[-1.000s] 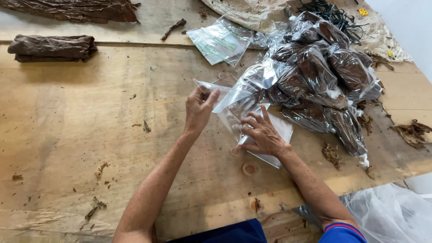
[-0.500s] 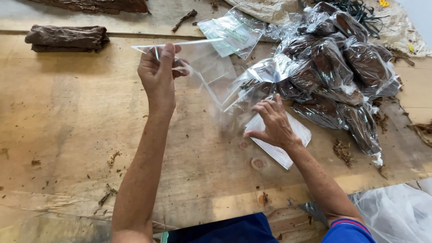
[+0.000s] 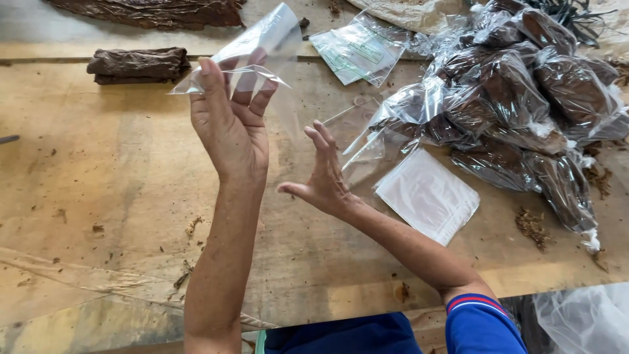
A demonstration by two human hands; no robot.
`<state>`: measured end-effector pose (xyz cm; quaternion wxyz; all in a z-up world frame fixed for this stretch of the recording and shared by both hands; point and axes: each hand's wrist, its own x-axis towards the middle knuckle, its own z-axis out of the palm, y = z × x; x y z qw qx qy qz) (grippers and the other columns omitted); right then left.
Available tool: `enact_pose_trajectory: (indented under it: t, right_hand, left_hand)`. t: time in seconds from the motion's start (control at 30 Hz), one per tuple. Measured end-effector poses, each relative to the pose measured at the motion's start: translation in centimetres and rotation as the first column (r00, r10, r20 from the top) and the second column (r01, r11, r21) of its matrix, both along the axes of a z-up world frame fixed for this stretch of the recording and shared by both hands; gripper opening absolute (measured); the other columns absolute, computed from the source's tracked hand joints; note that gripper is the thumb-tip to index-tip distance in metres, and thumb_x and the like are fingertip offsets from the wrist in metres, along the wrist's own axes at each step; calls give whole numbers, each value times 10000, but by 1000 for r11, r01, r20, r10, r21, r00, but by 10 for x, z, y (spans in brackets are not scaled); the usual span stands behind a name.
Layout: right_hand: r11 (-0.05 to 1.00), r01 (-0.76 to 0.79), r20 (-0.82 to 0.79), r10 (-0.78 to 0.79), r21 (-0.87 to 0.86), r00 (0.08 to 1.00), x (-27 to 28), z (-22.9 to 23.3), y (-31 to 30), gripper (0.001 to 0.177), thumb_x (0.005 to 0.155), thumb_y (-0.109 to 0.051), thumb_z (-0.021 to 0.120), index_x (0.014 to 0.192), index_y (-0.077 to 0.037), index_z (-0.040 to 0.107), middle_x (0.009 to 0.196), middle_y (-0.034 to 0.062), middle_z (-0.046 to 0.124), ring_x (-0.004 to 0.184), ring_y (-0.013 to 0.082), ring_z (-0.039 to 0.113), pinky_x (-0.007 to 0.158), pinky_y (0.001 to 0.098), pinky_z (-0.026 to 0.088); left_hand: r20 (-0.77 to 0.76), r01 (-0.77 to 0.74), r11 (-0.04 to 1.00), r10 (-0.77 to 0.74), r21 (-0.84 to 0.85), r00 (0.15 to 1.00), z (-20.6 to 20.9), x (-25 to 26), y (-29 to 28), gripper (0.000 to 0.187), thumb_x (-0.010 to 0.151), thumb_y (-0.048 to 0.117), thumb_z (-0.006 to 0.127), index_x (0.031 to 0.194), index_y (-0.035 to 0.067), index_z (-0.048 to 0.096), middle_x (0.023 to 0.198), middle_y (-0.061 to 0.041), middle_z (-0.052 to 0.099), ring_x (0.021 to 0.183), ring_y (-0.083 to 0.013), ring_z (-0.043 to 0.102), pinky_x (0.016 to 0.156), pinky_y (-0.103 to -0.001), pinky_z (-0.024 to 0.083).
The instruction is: The person places folded dried leaves into clear plastic bags, seals them, and sets them aside. The process is repeated with multiple leaf bundles on a wooden table.
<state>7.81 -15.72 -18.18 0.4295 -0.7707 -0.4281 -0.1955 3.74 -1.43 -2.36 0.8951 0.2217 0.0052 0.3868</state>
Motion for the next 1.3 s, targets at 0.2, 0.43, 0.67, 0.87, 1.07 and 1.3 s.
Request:
enact_pose_trajectory:
  t: [0.2,0.43,0.67,0.87,1.07,1.3]
  right_hand:
    - [938,88,-284,12,335,959,21,10,29,362,913,-363,758,1153,-100,692,1275,101,657,1188,257,631,1047,377,564]
    - [661,-50,-456,569,749,684,56,59,0,120,906,-41,789,1023,-70,776,963,72,792,837,196,761,867,331,662]
    - [951,-115,-517,254,286,818,55,144,-12,259,938,-288,776,767,-98,739,663,-42,642,594,50,587,541,202,508]
    - [988,-93,-455,141,125,879,42,166,-21,425,935,-289,820,622,-130,579,563,-98,410,558,23,333,511,231,291]
    - [978,-183,-383,208,102,900,50,184,-63,212,904,-153,798,741,-54,704,583,48,593,638,107,544,650,299,484]
    - [943,-212,-299,285,255,910,73,171,-81,76,880,-109,855,893,-75,788,774,49,718,796,137,687,819,304,537]
  left_hand:
    - [89,-37,998,41,-46,995,13,-19,20,349,858,254,828,1033,-8,678,1074,-282,764,993,-429,785,732,-436,711]
    - [7,-243,969,244,-32,970,21,-28,67,546,731,309,882,1152,13,700,1042,-161,749,931,-287,748,821,-396,663]
    - [25,-200,222,608,954,794,23,-29,46,878,952,72,837,1616,214,280,1714,-113,267,1599,-343,321,1297,-652,308]
    - [-181,268,-257,318,928,931,-5,2,1,1193,765,795,590,1640,161,86,1727,-221,214,1571,-543,173,1173,-785,137]
    - [-362,308,398,68,864,930,-27,25,13,244,906,86,812,1139,75,740,945,-81,793,956,-93,716,959,-312,596]
    - [-312,214,421,181,881,933,-2,40,6,157,837,110,890,963,69,806,855,-83,783,1092,-204,704,1131,-496,490]
